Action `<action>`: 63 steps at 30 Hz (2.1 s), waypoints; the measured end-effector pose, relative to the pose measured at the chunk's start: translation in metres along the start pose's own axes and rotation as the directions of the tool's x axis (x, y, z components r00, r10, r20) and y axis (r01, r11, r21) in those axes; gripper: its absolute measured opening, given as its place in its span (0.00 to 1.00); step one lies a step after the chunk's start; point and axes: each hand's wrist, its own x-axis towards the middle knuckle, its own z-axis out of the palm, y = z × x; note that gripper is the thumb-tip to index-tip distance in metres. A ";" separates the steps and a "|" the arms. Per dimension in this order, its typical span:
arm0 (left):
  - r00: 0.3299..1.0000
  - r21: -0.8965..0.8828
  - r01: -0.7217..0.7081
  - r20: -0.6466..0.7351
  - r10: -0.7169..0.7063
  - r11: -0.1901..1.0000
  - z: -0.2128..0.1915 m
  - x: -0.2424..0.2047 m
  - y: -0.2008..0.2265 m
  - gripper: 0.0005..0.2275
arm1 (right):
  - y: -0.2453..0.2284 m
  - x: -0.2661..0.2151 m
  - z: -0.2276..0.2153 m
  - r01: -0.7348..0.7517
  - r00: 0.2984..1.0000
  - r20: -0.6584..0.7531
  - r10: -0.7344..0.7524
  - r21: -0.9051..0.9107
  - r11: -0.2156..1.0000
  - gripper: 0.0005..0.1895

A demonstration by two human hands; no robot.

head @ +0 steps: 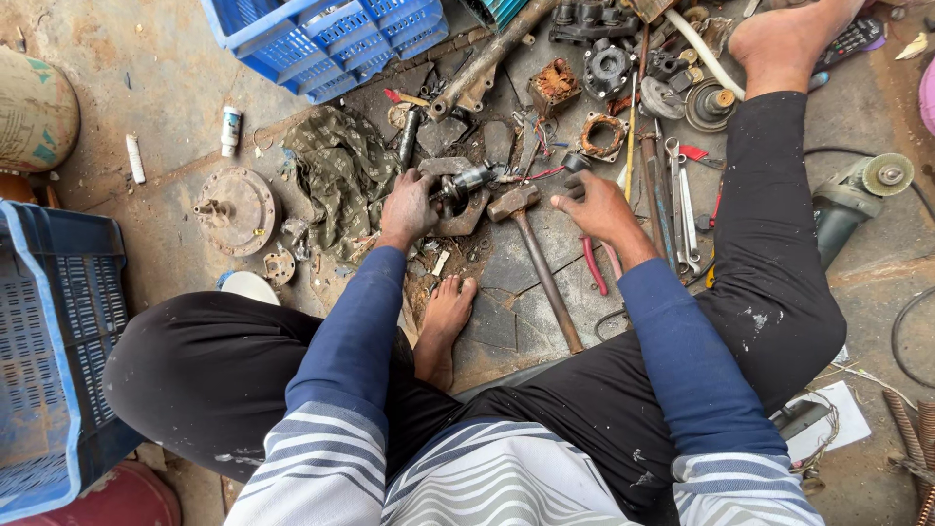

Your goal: The person sits on the floor and uses a hammer and metal rod to disassemble a mechanical component. They then use a screwdriver to remove a spring and other parts from the assembly. The person continues to manipulate the parts with their hands and tools.

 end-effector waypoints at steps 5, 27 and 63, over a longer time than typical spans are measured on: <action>0.997 -0.022 0.038 -0.065 -0.040 0.999 -0.003 -0.009 0.007 0.28 | 0.006 0.000 0.008 -0.065 0.996 0.055 0.075 -0.173 0.983 0.29; 0.981 -0.165 0.143 -0.110 -0.163 0.976 0.017 -0.027 0.005 0.19 | 0.045 -0.004 0.108 0.017 0.908 0.350 0.232 -0.583 0.812 0.20; 0.570 -0.877 0.153 -0.297 -0.766 0.455 -0.012 -0.005 -0.039 0.14 | 0.076 -0.009 -0.031 -0.229 0.972 -0.077 0.220 -0.130 0.965 0.10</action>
